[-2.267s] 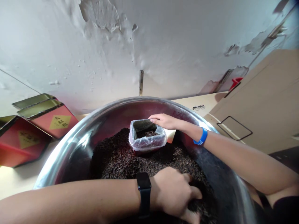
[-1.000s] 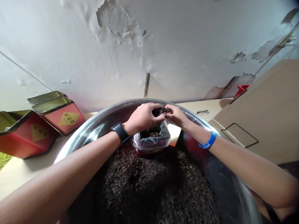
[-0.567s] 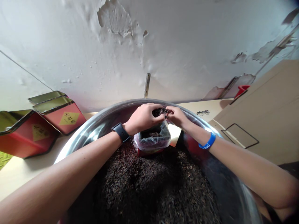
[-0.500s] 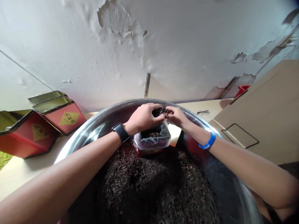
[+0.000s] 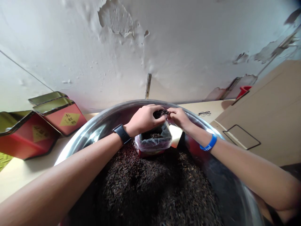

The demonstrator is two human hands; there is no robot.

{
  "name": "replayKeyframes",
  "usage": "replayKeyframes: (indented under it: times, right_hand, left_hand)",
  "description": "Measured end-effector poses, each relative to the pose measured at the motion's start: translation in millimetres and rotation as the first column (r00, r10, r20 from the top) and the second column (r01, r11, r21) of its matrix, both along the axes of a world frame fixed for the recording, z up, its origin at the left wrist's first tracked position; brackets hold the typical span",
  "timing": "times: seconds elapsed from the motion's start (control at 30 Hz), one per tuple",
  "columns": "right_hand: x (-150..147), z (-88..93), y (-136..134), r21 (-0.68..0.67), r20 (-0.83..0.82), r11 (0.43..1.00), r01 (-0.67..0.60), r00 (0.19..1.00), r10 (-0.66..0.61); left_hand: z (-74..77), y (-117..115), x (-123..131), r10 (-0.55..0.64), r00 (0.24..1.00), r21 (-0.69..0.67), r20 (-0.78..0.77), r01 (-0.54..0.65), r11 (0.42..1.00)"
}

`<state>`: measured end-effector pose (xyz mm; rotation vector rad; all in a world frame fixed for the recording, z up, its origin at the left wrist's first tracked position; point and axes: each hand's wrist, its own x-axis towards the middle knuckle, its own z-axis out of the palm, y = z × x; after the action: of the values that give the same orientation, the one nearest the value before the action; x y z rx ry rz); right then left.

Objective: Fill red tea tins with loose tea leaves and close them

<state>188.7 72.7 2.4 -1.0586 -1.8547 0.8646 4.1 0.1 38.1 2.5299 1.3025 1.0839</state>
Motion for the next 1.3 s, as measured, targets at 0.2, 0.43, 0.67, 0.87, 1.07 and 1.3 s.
replayKeyframes:
  times: [0.2, 0.43, 0.67, 0.87, 1.07, 1.3]
  right_hand:
    - [-2, -3.3, 2, -0.108, -0.003, 0.993, -0.041, 0.999, 0.041]
    - [-3, -10.9, 7, -0.135, 0.019, 0.986, -0.098, 0.995, 0.101]
    - [1, -22.6, 16, -0.104, 0.021, 0.986, -0.132, 0.991, 0.134]
    - [3, -25.3, 18, -0.075, 0.008, 0.985, -0.153, 0.988, 0.154]
    - [-1, -12.4, 5, -0.039, -0.035, 0.989, -0.144, 0.989, 0.143]
    - [-2, 12.1, -21, 0.347, -0.198, 0.934, -0.079, 0.968, 0.155]
  left_hand:
    - [0.3, 1, 0, -0.001, 1.0, 0.005, 0.005, 0.001, 1.0]
    - [1.7, 0, 0, -0.017, 1.0, 0.006, 0.015, 0.017, 1.0]
    - [0.5, 1, 0, -0.014, 1.0, 0.011, 0.018, 0.014, 1.0]
    - [-2.7, 4, 0, -0.008, 1.0, 0.019, 0.021, 0.008, 1.0]
    - [-4.1, 6, -1, -0.006, 1.0, 0.03, 0.008, 0.006, 1.0]
    - [-4.6, 5, -1, -0.003, 1.0, 0.022, -0.002, 0.003, 1.0]
